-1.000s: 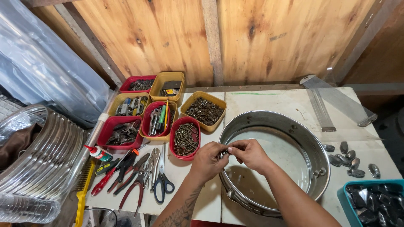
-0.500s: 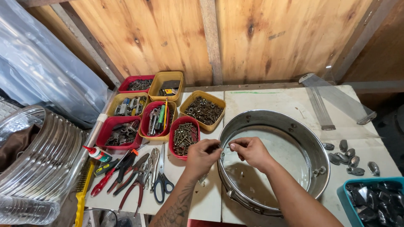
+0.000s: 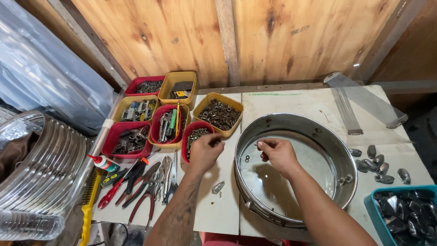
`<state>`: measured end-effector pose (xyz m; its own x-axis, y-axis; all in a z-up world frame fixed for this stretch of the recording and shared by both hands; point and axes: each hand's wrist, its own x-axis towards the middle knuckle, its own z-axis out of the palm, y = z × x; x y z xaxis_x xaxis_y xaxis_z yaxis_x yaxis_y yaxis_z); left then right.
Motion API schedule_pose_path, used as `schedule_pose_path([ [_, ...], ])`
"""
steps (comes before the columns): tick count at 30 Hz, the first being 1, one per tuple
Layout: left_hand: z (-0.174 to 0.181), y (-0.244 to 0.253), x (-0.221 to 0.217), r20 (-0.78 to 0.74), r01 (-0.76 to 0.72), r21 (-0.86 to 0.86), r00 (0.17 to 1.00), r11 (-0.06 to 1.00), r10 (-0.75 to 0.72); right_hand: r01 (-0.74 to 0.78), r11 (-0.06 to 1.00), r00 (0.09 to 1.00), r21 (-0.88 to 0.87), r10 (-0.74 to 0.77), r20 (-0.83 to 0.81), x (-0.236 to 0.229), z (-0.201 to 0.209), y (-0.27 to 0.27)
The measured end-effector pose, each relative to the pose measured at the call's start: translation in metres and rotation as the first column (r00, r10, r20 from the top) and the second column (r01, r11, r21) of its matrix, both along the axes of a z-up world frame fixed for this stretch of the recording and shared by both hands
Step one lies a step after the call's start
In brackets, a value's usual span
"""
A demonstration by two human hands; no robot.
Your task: The person assembles small metal components onto a circular metal frame. They pick up individual metal pieces from various containers and attach them to the frame by hand, working methodically around the circumference.
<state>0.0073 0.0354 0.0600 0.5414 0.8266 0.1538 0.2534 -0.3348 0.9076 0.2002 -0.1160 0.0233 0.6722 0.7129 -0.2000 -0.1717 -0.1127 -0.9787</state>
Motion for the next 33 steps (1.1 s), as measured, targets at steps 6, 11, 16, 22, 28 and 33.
schedule_pose_path([
  [6, -0.001, 0.061, 0.049, -0.377, 0.172, 0.382, 0.926, 0.908, -0.017, 0.026, 0.998, 0.998, -0.06, -0.022, 0.066, -0.005, 0.011, -0.004],
  [11, -0.026, 0.12, 0.094, -0.607, 0.275, 0.393, 0.794, 0.877, 0.023, 0.093, 0.993, 0.988, -0.077, -0.083, 0.132, -0.004, 0.01, -0.003],
  [16, 0.028, 0.071, 0.114, -0.518, 0.421, 0.537, 0.849, 0.731, -0.108, 0.426, 0.904, 0.869, 0.01, -0.413, 0.275, 0.015, -0.013, 0.005],
  [22, -0.005, -0.025, 0.126, -0.788, 0.771, 0.414, 0.569, 0.483, -0.233, 0.57, 0.787, 0.768, 0.236, -0.612, 0.188, 0.021, -0.015, 0.003],
  [28, -0.14, -0.011, 0.179, -0.967, 0.829, 0.141, 0.232, 0.542, -0.103, 0.543, 0.801, 0.791, 0.253, -0.589, 0.166, 0.017, -0.01, 0.002],
  [33, -0.153, -0.012, 0.187, -0.993, 0.812, -0.004, 0.067, 0.584, -0.1, 0.528, 0.811, 0.805, 0.251, -0.572, 0.154, 0.015, -0.007, 0.002],
])
